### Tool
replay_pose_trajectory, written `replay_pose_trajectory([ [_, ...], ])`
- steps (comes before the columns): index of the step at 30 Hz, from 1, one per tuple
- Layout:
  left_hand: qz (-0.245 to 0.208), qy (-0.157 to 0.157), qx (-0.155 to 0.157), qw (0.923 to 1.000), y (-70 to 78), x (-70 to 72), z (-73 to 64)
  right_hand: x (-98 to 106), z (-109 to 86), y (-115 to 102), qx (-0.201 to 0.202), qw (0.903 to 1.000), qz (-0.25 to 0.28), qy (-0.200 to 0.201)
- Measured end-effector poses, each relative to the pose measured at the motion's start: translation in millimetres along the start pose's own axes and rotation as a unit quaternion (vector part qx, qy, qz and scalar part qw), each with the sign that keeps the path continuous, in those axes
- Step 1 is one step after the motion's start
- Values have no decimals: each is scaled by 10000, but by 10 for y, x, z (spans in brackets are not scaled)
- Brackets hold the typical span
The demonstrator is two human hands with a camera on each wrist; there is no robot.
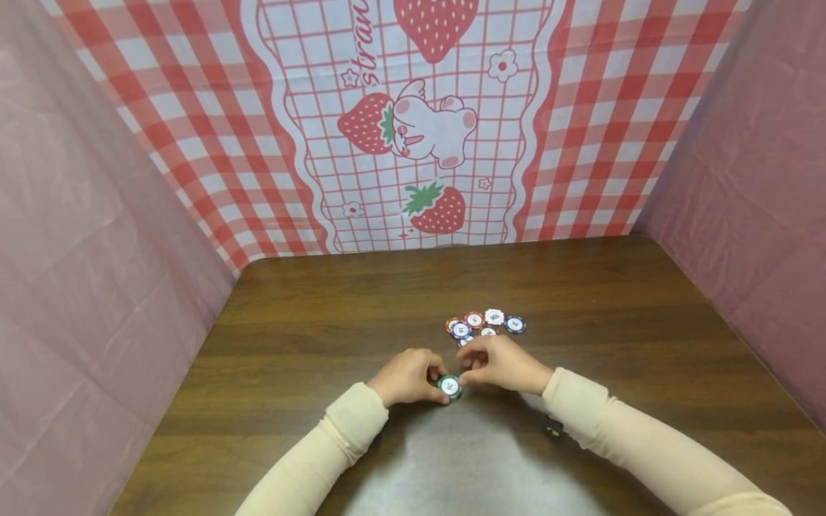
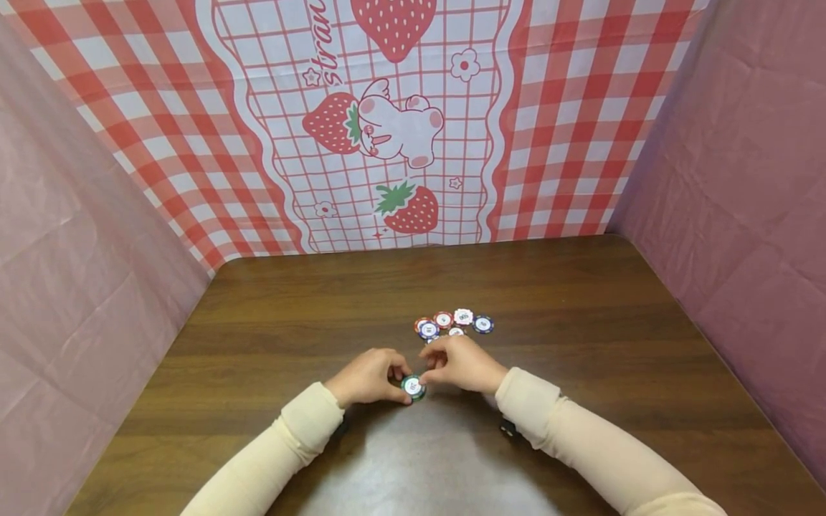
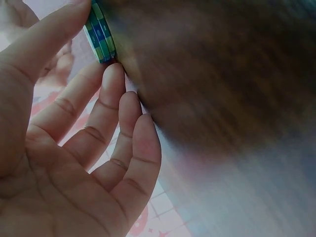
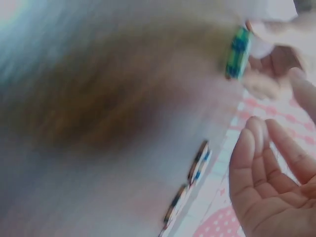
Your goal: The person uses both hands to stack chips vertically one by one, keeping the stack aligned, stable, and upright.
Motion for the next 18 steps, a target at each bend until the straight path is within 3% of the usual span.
replay_pose_trajectory([
  [11,3,9,25,10000,-7,-4,-4,351,-188,202,-192,9937,257,1070],
  [18,-36,84,-113,9999,0,5,-15,563,-302,446,-746,9855,104,1522],
])
Point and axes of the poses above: each hand's wrist, its own z-axis towards the middle knuckle, its own x-axis out of the back of the hand, y = z × x, the point moved 2 cm from there along z, towards the middle knuckle, and after that the axes turned 7 degrees about -y, right-handed, at the moved point
